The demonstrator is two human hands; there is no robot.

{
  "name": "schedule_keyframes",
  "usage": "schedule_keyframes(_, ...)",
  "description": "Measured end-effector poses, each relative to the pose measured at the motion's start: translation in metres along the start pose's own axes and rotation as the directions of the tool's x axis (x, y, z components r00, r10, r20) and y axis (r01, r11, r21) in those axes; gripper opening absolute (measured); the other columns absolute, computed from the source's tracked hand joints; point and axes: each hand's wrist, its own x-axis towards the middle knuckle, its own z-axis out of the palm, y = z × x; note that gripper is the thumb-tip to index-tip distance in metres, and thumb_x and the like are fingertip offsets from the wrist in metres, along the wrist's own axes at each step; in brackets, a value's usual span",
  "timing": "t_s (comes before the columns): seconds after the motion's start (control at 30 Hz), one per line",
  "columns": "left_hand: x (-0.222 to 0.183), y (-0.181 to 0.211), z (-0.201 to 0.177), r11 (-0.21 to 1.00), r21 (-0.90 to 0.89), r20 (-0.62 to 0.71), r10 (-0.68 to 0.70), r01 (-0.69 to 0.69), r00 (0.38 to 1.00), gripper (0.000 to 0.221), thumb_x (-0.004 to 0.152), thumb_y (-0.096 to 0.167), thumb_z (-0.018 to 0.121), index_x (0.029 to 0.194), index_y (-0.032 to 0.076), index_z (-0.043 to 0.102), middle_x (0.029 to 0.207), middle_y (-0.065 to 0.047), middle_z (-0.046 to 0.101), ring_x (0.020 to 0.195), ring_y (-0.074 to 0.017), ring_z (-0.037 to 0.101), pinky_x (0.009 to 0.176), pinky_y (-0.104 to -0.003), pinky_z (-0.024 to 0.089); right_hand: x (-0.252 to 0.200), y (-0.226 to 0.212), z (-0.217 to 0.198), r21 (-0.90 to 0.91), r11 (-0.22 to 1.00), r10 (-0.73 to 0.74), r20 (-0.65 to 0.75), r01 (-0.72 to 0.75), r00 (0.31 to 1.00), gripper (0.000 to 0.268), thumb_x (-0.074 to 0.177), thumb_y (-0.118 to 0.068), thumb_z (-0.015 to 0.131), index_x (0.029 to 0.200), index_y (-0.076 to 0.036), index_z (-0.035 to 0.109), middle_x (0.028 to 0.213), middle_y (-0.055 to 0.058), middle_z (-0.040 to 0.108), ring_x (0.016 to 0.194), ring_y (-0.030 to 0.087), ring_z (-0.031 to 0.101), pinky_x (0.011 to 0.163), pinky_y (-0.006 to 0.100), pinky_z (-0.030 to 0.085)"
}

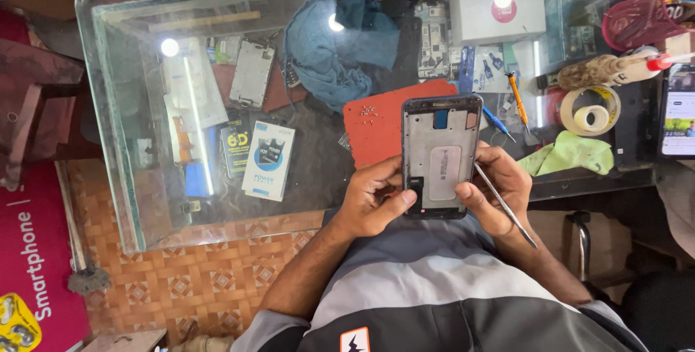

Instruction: The person uses a metal prying tool to separate the back cover from the frame of a disassembled smartphone. They work along the edges of the device, carefully prying to release the internal components from the casing.

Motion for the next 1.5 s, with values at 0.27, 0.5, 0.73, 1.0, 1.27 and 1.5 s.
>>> schedule_keyframes(0.27, 0.002, 0.004, 0.0, 0.995, 0.06, 0.021, 0.075, -0.076, 0.997, 0.055, 0.102, 0.005, 0.061, 0.152, -0.011, 0.048, 0.081, 0.004, 0.053, 0.075, -0.0021, 0.041, 0.072, -0.022, 0.036, 0.002, -0.003, 0.003, 0.07, 0.997, 0.019, -0.012, -0.018, 1.0, 0.043, 0.097, -0.015, 0.078, 0.126, 0.005, 0.053, 0.135, 0.016, 0.062, 0.117, 0.017, 0.063, 0.102, 0.031, 0.053)
schedule_keyframes(0.5, 0.006, 0.021, 0.004, 0.98, 0.152, 0.052, 0.12, -0.127, 0.991, 0.058, 0.101, 0.005, 0.059, 0.154, -0.012, 0.043, 0.094, -0.004, 0.07, 0.081, -0.0019, 0.056, 0.075, -0.02, 0.046, -0.002, -0.014, 0.007, 0.008, 0.993, 0.119, -0.092, -0.119, 0.989, 0.049, 0.093, -0.023, 0.08, 0.126, 0.005, 0.057, 0.126, 0.012, 0.066, 0.114, 0.014, 0.063, 0.102, 0.029, 0.052)
schedule_keyframes(0.73, 0.003, 0.016, 0.003, 0.979, 0.147, 0.035, 0.139, -0.142, 0.99, 0.059, 0.1, 0.005, 0.059, 0.155, -0.01, 0.043, 0.092, -0.002, 0.068, 0.082, -0.0023, 0.054, 0.079, -0.02, 0.044, 0.001, -0.008, 0.008, -0.01, 0.994, 0.11, -0.086, -0.112, 0.99, 0.046, 0.094, -0.021, 0.079, 0.125, 0.005, 0.057, 0.12, 0.01, 0.068, 0.107, 0.011, 0.064, 0.096, 0.025, 0.052)
schedule_keyframes(1.0, -0.001, -0.006, -0.003, 0.998, 0.006, -0.093, 0.067, -0.066, 0.993, 0.055, 0.099, 0.003, 0.058, 0.151, -0.01, 0.048, 0.087, 0.002, 0.059, 0.08, -0.0028, 0.048, 0.078, -0.021, 0.043, 0.009, 0.007, 0.012, -0.122, 0.962, 0.231, -0.119, -0.245, 0.966, 0.041, 0.093, -0.015, 0.074, 0.126, 0.005, 0.059, 0.101, 0.005, 0.071, 0.082, 0.005, 0.061, 0.065, 0.017, 0.048)
schedule_keyframes(1.27, -0.004, -0.004, -0.01, 0.997, 0.049, -0.132, 0.066, -0.06, 0.989, 0.053, 0.097, 0.003, 0.057, 0.147, -0.011, 0.049, 0.093, -0.003, 0.069, 0.078, -0.0033, 0.053, 0.074, -0.021, 0.045, 0.013, 0.008, 0.02, -0.189, 0.953, 0.22, -0.104, -0.237, 0.97, 0.037, 0.096, -0.013, 0.073, 0.126, 0.006, 0.061, 0.095, 0.006, 0.069, 0.077, 0.005, 0.059, 0.06, 0.018, 0.049)
schedule_keyframes(1.5, -0.004, -0.007, -0.012, 0.994, 0.092, -0.138, 0.075, -0.063, 0.988, 0.05, 0.097, 0.001, 0.056, 0.145, -0.013, 0.053, 0.092, -0.005, 0.07, 0.08, -0.0029, 0.054, 0.075, -0.021, 0.045, 0.014, 0.003, 0.026, -0.174, 0.943, 0.264, -0.136, -0.285, 0.955, 0.033, 0.095, -0.011, 0.07, 0.122, 0.006, 0.061, 0.094, 0.007, 0.071, 0.078, 0.006, 0.064, 0.063, 0.02, 0.056)
